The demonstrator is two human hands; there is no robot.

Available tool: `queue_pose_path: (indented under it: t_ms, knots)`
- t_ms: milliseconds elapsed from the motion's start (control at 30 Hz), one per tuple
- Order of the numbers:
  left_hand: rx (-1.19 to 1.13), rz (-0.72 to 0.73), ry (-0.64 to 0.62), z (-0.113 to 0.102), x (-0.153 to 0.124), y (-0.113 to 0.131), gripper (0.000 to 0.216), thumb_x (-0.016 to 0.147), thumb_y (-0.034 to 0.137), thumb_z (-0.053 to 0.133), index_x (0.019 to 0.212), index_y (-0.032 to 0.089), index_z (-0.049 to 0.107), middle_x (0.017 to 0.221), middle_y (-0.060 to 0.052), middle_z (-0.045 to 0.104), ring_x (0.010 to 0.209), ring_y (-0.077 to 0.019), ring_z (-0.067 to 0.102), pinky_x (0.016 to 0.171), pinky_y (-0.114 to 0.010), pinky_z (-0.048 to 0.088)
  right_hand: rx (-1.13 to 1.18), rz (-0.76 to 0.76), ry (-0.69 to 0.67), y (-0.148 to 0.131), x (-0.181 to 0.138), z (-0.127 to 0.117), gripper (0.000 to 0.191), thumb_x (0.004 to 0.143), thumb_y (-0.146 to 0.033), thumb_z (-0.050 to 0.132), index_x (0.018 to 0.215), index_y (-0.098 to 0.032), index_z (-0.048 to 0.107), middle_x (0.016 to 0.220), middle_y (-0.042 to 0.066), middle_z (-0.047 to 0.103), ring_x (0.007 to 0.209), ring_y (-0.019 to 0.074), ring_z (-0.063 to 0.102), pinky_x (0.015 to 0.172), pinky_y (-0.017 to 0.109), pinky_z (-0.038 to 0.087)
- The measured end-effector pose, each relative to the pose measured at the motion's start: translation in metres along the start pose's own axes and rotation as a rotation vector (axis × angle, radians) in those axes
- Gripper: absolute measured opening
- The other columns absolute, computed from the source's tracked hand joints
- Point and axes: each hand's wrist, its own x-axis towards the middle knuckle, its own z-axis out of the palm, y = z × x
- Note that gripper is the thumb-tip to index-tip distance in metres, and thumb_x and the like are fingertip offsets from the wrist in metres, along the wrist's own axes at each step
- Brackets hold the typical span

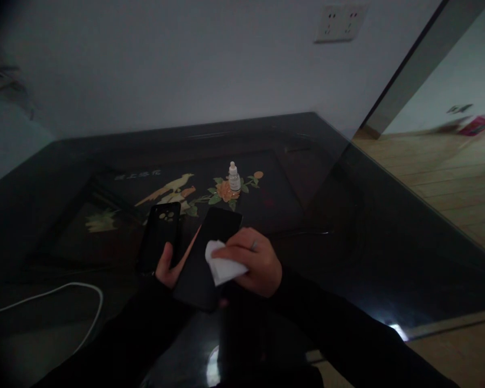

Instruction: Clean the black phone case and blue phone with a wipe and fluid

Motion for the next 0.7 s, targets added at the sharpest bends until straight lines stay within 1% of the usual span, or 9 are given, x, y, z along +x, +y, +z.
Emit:
queue_pose_path:
  t_ms: [100,167,233,300,367,467,567,633,700]
  knots:
    - [-0.017,-0.189,-0.120,0.006,-0.004,-0.006,0.070,0.075,0.066,0.023,0.132,0.042,-0.011,0.141,-0.012,0.026,0.108,-0.0420,0.046,0.078,-0.065,0.032,-0.112,0.173,0.102,0.012,0.003,-0.008,0.021,0.077,-0.011,0.053,0.094,-0.018,0.063,0.080,0.005,0.056,0.075,0.0147,0.053,0.065,0.028,0.042]
    - [-0.003,-0.197,-0.125,0.010,-0.004,-0.012,0.072,0.076,0.065,0.024,0.134,0.038,-0.009,0.139,-0.012,0.028,0.108,-0.0386,0.047,0.085,-0.062,0.028,-0.168,0.201,0.134,0.019,0.004,-0.010,0.021,0.077,-0.011,0.053,0.093,-0.019,0.064,0.079,0.004,0.055,0.074,0.0147,0.053,0.065,0.028,0.042]
    - [0.011,-0.149,-0.081,0.014,-0.003,-0.017,0.073,0.077,0.063,0.025,0.136,0.032,-0.004,0.139,-0.011,0.030,0.113,-0.0347,0.044,0.093,-0.056,0.025,-0.212,0.188,0.134,0.022,0.004,-0.010,0.020,0.077,-0.011,0.052,0.091,-0.019,0.065,0.077,0.004,0.056,0.073,0.0152,0.052,0.065,0.028,0.041]
    - [0.022,-0.087,0.005,0.015,-0.002,-0.020,0.075,0.078,0.061,0.026,0.138,0.025,0.001,0.137,-0.011,0.034,0.116,-0.0317,0.041,0.097,-0.049,0.024,-0.238,0.135,0.102,0.020,0.003,-0.006,0.020,0.078,-0.011,0.052,0.090,-0.019,0.065,0.076,0.004,0.057,0.072,0.0156,0.051,0.064,0.029,0.040]
    - [0.024,-0.049,0.072,0.014,0.000,-0.021,0.077,0.077,0.062,0.026,0.139,0.021,0.005,0.129,-0.012,0.043,0.112,-0.0300,0.045,0.095,-0.047,0.028,-0.214,0.019,0.038,0.011,0.000,0.002,0.018,0.080,-0.013,0.050,0.091,-0.017,0.064,0.075,0.004,0.058,0.071,0.0155,0.050,0.062,0.030,0.038]
    - [0.039,-0.031,0.110,0.012,0.000,-0.019,0.075,0.077,0.061,0.030,0.138,0.021,0.012,0.111,-0.011,0.056,0.097,-0.0270,0.055,0.088,-0.044,0.037,-0.110,-0.238,-0.102,-0.011,-0.006,0.019,0.016,0.084,-0.017,0.048,0.088,-0.014,0.063,0.069,0.003,0.060,0.067,0.0134,0.050,0.061,0.029,0.037]
    - [0.058,-0.020,0.119,0.013,0.000,-0.016,0.068,0.080,0.055,0.032,0.138,0.024,0.015,0.104,-0.011,0.059,0.089,-0.0256,0.057,0.082,-0.043,0.041,-0.076,-0.437,-0.177,-0.027,-0.010,0.031,0.013,0.082,-0.015,0.051,0.078,-0.015,0.062,0.063,-0.002,0.059,0.061,0.0101,0.049,0.064,0.027,0.037]
    - [0.069,-0.004,0.118,0.014,0.000,-0.014,0.071,0.078,0.056,0.035,0.138,0.025,0.014,0.108,-0.012,0.057,0.092,-0.0269,0.055,0.082,-0.044,0.041,-0.091,-0.432,-0.170,-0.022,-0.009,0.029,0.011,0.081,-0.015,0.052,0.079,-0.015,0.063,0.063,-0.002,0.059,0.062,0.0105,0.049,0.065,0.027,0.038]
    - [0.065,-0.014,0.093,0.016,0.000,-0.014,0.078,0.074,0.060,0.038,0.138,0.025,0.010,0.116,-0.013,0.052,0.096,-0.0302,0.054,0.082,-0.048,0.040,-0.141,-0.301,-0.113,-0.006,-0.006,0.018,0.013,0.082,-0.015,0.051,0.086,-0.013,0.063,0.068,0.002,0.060,0.067,0.0132,0.050,0.065,0.029,0.037]
